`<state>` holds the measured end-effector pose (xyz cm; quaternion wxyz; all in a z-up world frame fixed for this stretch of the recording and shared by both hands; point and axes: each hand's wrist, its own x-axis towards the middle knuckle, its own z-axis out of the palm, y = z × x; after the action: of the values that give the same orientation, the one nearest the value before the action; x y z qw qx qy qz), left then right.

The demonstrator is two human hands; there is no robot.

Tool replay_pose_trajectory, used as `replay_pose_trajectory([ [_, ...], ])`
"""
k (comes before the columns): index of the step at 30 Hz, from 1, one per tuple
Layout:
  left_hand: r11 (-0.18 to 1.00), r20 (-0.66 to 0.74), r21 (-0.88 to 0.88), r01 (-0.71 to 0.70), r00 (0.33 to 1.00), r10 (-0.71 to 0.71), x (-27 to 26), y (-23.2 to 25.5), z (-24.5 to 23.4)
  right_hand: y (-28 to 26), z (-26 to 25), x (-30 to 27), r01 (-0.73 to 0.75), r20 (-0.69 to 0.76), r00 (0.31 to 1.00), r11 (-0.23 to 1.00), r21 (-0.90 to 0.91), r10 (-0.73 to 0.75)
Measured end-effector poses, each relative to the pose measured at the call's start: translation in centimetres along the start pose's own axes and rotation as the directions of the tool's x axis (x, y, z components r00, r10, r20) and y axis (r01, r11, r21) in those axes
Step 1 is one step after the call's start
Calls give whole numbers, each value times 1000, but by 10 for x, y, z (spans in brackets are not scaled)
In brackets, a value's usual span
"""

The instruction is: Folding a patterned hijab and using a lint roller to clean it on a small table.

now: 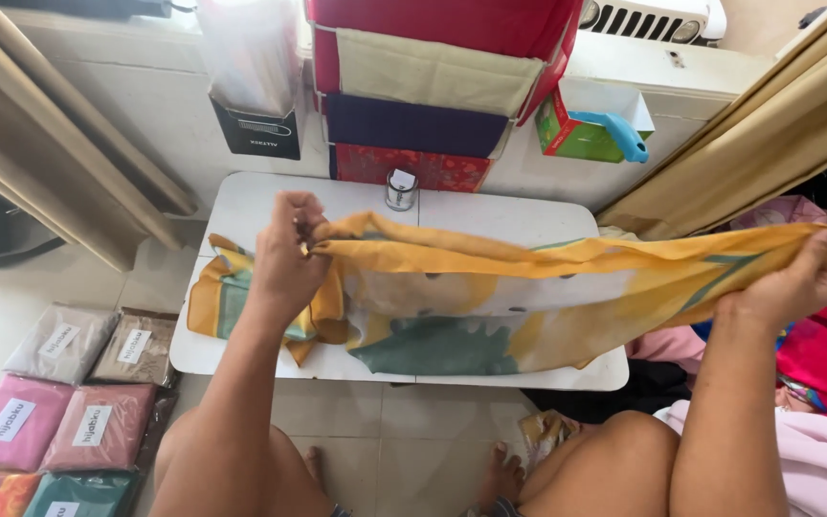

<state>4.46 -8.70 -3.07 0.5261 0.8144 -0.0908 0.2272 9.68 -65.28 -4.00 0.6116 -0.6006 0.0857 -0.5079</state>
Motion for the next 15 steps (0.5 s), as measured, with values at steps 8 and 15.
replay_pose_trajectory([
  [8, 997, 241, -1, 81, 967, -78, -24, 14, 67, -57, 80, -119, -71, 757, 629, 983, -171, 177],
  [15, 998, 391, 60, -19, 920, -6, -32, 34, 85, -106, 141, -218, 418, 959, 77, 865, -279, 272],
])
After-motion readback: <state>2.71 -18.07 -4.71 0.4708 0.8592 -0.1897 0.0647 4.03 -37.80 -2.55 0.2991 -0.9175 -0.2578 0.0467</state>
